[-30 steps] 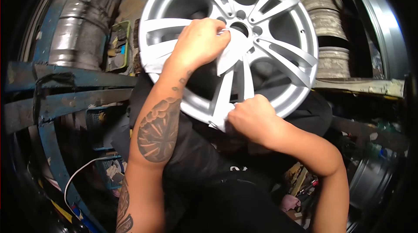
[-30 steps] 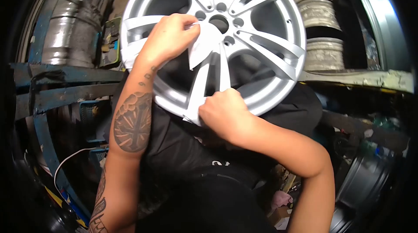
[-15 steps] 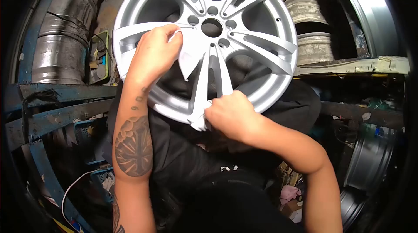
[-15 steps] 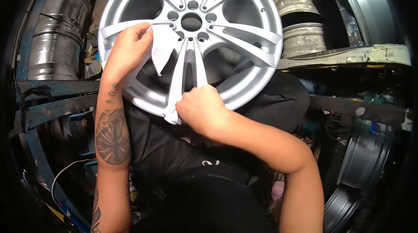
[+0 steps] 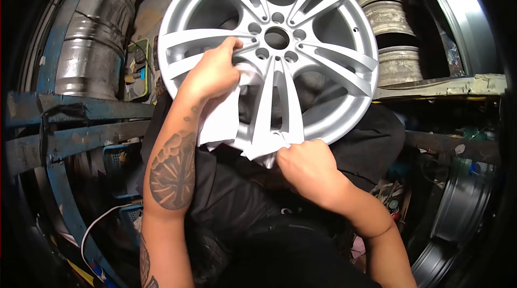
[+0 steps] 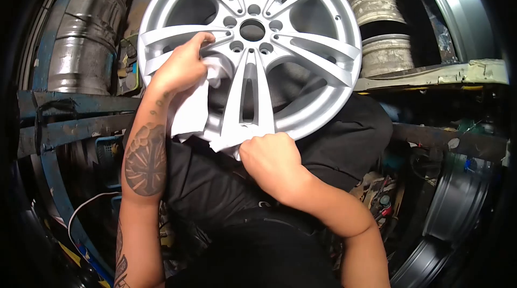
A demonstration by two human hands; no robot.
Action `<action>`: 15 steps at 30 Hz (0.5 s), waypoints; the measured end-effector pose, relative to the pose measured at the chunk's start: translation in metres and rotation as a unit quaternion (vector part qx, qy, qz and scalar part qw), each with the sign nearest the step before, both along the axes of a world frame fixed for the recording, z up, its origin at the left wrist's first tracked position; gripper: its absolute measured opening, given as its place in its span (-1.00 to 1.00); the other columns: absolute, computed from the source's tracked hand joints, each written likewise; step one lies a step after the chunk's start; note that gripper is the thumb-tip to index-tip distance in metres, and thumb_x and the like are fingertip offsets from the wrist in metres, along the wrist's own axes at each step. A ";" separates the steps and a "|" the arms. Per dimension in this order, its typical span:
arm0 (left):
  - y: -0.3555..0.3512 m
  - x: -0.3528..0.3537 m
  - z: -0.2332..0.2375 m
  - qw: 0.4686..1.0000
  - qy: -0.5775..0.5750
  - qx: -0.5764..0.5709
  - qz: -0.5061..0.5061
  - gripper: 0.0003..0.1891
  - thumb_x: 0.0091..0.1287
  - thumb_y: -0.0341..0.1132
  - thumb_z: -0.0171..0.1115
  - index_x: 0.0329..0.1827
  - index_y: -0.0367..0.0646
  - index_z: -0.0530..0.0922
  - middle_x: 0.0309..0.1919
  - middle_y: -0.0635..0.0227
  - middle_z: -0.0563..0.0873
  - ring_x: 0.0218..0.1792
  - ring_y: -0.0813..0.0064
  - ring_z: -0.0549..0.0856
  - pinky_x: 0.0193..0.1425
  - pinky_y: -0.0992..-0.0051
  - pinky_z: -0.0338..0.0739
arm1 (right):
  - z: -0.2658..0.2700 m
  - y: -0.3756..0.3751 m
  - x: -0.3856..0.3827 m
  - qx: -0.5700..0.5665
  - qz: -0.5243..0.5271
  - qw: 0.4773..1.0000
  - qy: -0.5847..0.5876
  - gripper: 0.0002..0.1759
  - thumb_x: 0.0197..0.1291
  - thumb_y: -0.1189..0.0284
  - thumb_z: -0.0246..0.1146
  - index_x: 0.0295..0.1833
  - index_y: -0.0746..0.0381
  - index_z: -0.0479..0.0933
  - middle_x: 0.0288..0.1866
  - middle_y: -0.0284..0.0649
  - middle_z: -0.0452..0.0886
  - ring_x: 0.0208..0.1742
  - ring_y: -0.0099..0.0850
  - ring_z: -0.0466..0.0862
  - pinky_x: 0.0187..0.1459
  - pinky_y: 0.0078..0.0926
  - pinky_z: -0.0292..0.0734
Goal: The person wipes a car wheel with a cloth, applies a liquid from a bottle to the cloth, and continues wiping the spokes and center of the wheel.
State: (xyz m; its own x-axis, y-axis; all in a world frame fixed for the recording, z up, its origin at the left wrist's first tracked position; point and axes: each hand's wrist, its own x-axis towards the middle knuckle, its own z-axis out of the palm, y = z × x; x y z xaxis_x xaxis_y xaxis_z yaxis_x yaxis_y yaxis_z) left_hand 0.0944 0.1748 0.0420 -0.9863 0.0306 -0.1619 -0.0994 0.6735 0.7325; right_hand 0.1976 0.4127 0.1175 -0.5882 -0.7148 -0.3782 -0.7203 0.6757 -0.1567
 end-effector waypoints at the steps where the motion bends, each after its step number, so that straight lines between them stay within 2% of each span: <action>1: -0.003 -0.002 0.010 0.984 -0.075 0.158 0.004 -0.28 0.21 -0.34 0.50 0.45 -0.26 0.43 -0.23 0.14 0.75 -0.12 0.42 0.75 0.13 0.43 0.60 | -0.001 0.002 0.000 -0.008 0.002 1.000 -0.001 -0.95 -0.01 0.47 0.37 -0.48 0.14 0.68 -0.52 -0.20 0.75 -0.45 -0.31 0.81 -0.45 -0.34 0.62; 2: -0.007 -0.006 0.023 0.940 -0.143 0.311 0.006 -0.25 0.18 -0.35 0.53 0.47 -0.24 0.41 -0.27 0.19 0.73 -0.14 0.45 0.73 0.09 0.45 0.61 | -0.002 0.003 -0.001 -0.017 0.003 1.000 0.001 -0.95 -0.01 0.46 0.37 -0.49 0.13 0.68 -0.52 -0.20 0.74 -0.45 -0.32 0.81 -0.45 -0.35 0.62; 3: -0.006 -0.004 0.032 0.905 -0.112 0.411 0.003 -0.08 0.11 -0.37 0.61 0.57 -0.17 0.31 -0.32 0.29 0.70 -0.18 0.50 0.71 0.02 0.48 0.60 | -0.008 0.003 -0.005 -0.018 -0.011 1.000 -0.012 -0.95 -0.02 0.46 0.37 -0.49 0.13 0.67 -0.52 -0.20 0.74 -0.45 -0.31 0.81 -0.46 -0.36 0.61; 6: -0.015 0.007 0.029 0.982 -0.090 0.155 -0.062 0.05 0.07 -0.38 0.64 0.65 -0.10 0.19 -0.31 0.28 0.71 -0.18 0.45 0.72 0.03 0.47 0.60 | -0.001 0.006 -0.003 -0.011 0.007 1.000 0.009 -0.94 -0.04 0.44 0.39 -0.49 0.16 0.66 -0.52 -0.18 0.74 -0.46 -0.27 0.80 -0.46 -0.32 0.62; 7: -0.017 0.012 0.031 0.990 -0.112 0.045 -0.077 0.12 0.07 -0.43 0.64 0.71 0.09 0.14 -0.38 0.38 0.63 -0.22 0.57 0.63 -0.02 0.53 0.57 | 0.005 0.005 0.001 -0.003 0.010 1.000 0.004 -0.93 -0.04 0.43 0.40 -0.49 0.17 0.66 -0.52 -0.16 0.74 -0.45 -0.25 0.80 -0.45 -0.29 0.63; 8: -0.024 0.016 0.034 0.980 -0.171 0.002 -0.097 0.13 0.01 -0.42 0.66 0.69 0.08 0.19 -0.36 0.33 0.65 -0.24 0.58 0.63 -0.08 0.53 0.56 | 0.005 0.005 -0.001 -0.009 0.010 1.000 -0.019 -0.88 -0.03 0.40 0.42 -0.48 0.20 0.65 -0.53 -0.13 0.72 -0.46 -0.20 0.79 -0.44 -0.25 0.63; 10: -0.031 0.022 0.058 0.974 -0.206 0.018 -0.091 -0.13 0.11 -0.44 0.55 0.56 -0.15 0.36 -0.24 0.18 0.79 -0.15 0.45 0.75 0.07 0.44 0.60 | 0.005 0.005 -0.010 -0.021 0.010 0.997 -0.069 -0.77 0.00 0.34 0.45 -0.47 0.27 0.61 -0.56 -0.07 0.69 -0.48 -0.10 0.77 -0.43 -0.19 0.63; 11: -0.035 0.021 0.054 0.977 -0.202 0.054 -0.048 -0.29 0.17 -0.44 0.50 0.45 -0.20 0.48 -0.22 0.20 0.79 -0.13 0.46 0.74 0.07 0.44 0.60 | -0.009 0.006 -0.017 -0.033 0.005 0.996 -0.077 -0.80 -0.01 0.37 0.44 -0.46 0.28 0.62 -0.56 -0.07 0.69 -0.47 -0.10 0.77 -0.43 -0.17 0.63; 12: -0.039 0.020 0.047 0.977 -0.196 0.089 -0.006 -0.45 0.23 -0.44 0.46 0.33 -0.24 0.59 -0.21 0.21 0.79 -0.12 0.47 0.74 0.06 0.45 0.59 | -0.022 0.008 -0.017 -0.064 0.002 0.998 -0.024 -0.79 0.01 0.37 0.44 -0.46 0.28 0.62 -0.57 -0.07 0.68 -0.47 -0.11 0.77 -0.43 -0.17 0.63; 13: -0.042 0.021 0.033 0.989 -0.100 0.102 0.022 -0.68 0.35 -0.46 0.34 0.15 -0.29 0.67 -0.22 0.26 0.78 -0.12 0.53 0.71 0.01 0.47 0.58 | -0.014 0.008 -0.014 -0.041 0.017 0.999 -0.026 -0.81 0.02 0.39 0.42 -0.46 0.27 0.63 -0.56 -0.06 0.68 -0.46 -0.10 0.77 -0.44 -0.17 0.62; 14: -0.047 0.018 0.021 0.991 -0.078 0.105 0.036 -0.75 0.40 -0.46 0.30 0.10 -0.25 0.70 -0.24 0.30 0.76 -0.08 0.59 0.70 0.01 0.49 0.58 | 0.000 0.006 -0.010 -0.016 0.037 0.999 -0.032 -0.83 0.04 0.40 0.40 -0.46 0.26 0.63 -0.56 -0.05 0.68 -0.46 -0.10 0.77 -0.44 -0.17 0.62; 15: -0.047 0.017 0.021 0.972 -0.098 0.209 0.048 -0.76 0.44 -0.46 0.27 0.12 -0.24 0.68 -0.21 0.28 0.78 -0.08 0.59 0.73 0.00 0.52 0.61 | 0.013 0.001 -0.007 -0.002 0.037 0.998 -0.049 -0.90 0.03 0.44 0.38 -0.44 0.24 0.64 -0.55 -0.05 0.69 -0.45 -0.10 0.77 -0.44 -0.17 0.62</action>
